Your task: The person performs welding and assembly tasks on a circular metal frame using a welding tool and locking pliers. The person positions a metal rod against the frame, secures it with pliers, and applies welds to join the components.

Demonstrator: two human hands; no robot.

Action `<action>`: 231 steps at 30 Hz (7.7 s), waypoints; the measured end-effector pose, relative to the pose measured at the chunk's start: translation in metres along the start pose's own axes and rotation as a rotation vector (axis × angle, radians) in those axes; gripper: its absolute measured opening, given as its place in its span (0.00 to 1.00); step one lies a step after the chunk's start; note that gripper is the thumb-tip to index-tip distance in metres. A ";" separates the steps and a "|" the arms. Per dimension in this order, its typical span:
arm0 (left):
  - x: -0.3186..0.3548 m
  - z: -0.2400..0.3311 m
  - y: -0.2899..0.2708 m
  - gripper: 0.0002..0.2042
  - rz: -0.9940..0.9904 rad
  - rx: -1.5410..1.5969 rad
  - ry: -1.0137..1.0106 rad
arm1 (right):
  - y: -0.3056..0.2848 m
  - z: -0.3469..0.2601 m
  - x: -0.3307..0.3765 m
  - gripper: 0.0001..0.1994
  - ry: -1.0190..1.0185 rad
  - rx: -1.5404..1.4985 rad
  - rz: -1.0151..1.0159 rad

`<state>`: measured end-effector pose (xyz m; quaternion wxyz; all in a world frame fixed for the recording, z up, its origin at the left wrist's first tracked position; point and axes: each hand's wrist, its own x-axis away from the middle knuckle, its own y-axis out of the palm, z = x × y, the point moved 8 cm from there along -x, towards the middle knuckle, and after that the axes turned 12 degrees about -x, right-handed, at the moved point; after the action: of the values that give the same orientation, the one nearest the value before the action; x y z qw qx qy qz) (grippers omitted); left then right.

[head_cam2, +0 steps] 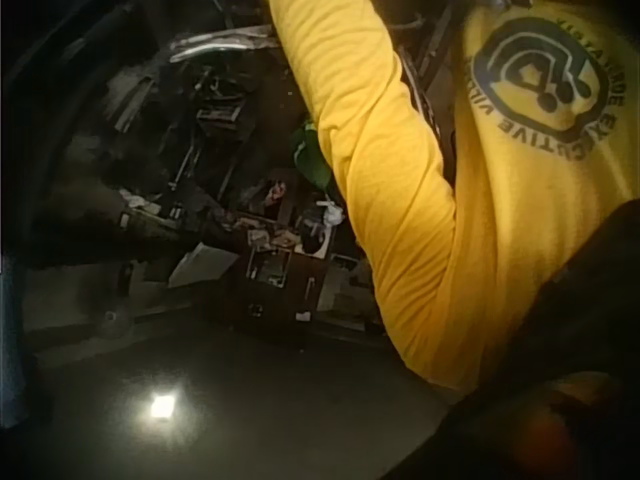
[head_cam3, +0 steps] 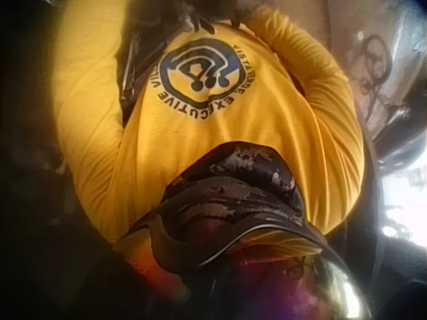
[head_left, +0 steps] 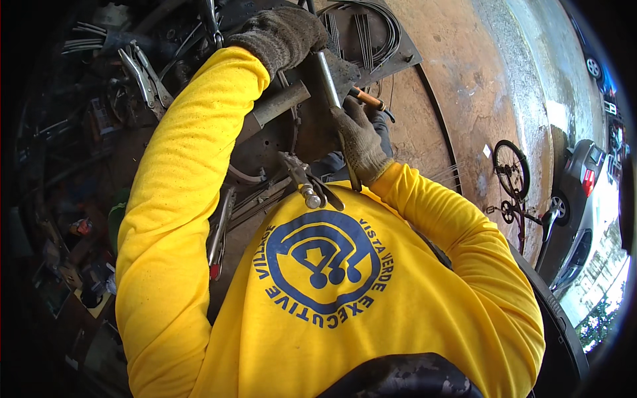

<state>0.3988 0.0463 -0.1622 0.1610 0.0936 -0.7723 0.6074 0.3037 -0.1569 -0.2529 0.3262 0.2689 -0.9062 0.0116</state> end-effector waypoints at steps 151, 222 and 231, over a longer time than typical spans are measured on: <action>0.468 0.060 -0.026 0.24 1.215 1.242 -1.155 | -0.353 0.176 0.091 0.27 0.247 0.600 0.038; 0.275 -0.028 0.049 0.35 0.742 1.293 -0.447 | 0.139 -0.022 0.124 0.07 -0.947 0.938 -0.032; 0.286 -0.035 0.035 0.38 0.664 1.023 -0.590 | 0.139 -0.019 0.119 0.08 -0.912 0.979 -0.083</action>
<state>0.1253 0.1032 -0.0833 -0.3161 0.0775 -0.3871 0.8627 0.1701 -0.0914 -0.1456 -0.2489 0.3985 -0.8324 0.2939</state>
